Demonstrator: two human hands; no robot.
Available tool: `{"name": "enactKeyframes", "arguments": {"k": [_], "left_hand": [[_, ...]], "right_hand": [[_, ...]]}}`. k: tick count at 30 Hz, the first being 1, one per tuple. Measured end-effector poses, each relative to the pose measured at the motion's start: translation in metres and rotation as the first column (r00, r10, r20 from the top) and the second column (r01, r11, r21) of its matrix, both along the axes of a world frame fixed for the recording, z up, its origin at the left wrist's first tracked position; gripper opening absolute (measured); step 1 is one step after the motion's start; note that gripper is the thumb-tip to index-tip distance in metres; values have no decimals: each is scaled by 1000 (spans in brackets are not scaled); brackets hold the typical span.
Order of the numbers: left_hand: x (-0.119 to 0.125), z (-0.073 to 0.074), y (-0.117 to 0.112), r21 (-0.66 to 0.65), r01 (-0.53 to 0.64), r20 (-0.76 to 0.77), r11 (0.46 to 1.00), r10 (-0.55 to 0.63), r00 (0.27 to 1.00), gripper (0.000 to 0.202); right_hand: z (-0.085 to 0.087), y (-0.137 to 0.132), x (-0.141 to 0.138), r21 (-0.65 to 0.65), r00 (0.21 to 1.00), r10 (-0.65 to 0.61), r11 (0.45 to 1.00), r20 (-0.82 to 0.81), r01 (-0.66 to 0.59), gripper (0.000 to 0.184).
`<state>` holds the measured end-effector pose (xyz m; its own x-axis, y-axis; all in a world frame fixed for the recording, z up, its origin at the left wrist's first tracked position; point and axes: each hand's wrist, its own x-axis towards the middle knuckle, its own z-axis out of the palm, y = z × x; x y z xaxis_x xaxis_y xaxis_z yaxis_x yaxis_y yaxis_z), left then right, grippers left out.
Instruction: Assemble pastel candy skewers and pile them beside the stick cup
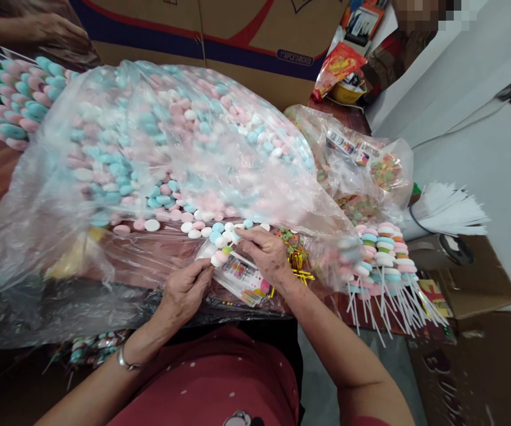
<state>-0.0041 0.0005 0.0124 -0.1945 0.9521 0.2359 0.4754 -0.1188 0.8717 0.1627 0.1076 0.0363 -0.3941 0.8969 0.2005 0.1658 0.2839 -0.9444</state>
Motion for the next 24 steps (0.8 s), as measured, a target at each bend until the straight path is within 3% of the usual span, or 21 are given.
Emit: {"name": "enactKeyframes", "arguments": {"k": [12,14,17,19,22,24], "left_hand": [[0,0,0,-23,-5,9,1000,5,1000,22],[0,0,-1,-28,-14,18,1000,15,1000,21],[-1,0,-1,-39,-26,43,999,28,999,22],[-1,-1,-1,-42,-28,54,999,30,998,22],[0,-3,1,-40,-35,54,999,38,998,22],[2,-3,2,-46,-42,59,998,45,997,23]], "right_hand": [[10,-15,-8,62,961,173,980,218,-191,27],[17,-12,-2,111,951,129,980,282,-166,32],[27,3,21,263,900,-89,964,428,-29,32],[30,14,39,354,755,-240,935,610,12,28],[29,23,57,303,377,-279,953,883,-4,30],[27,24,60,297,258,-282,955,924,-21,32]]}}
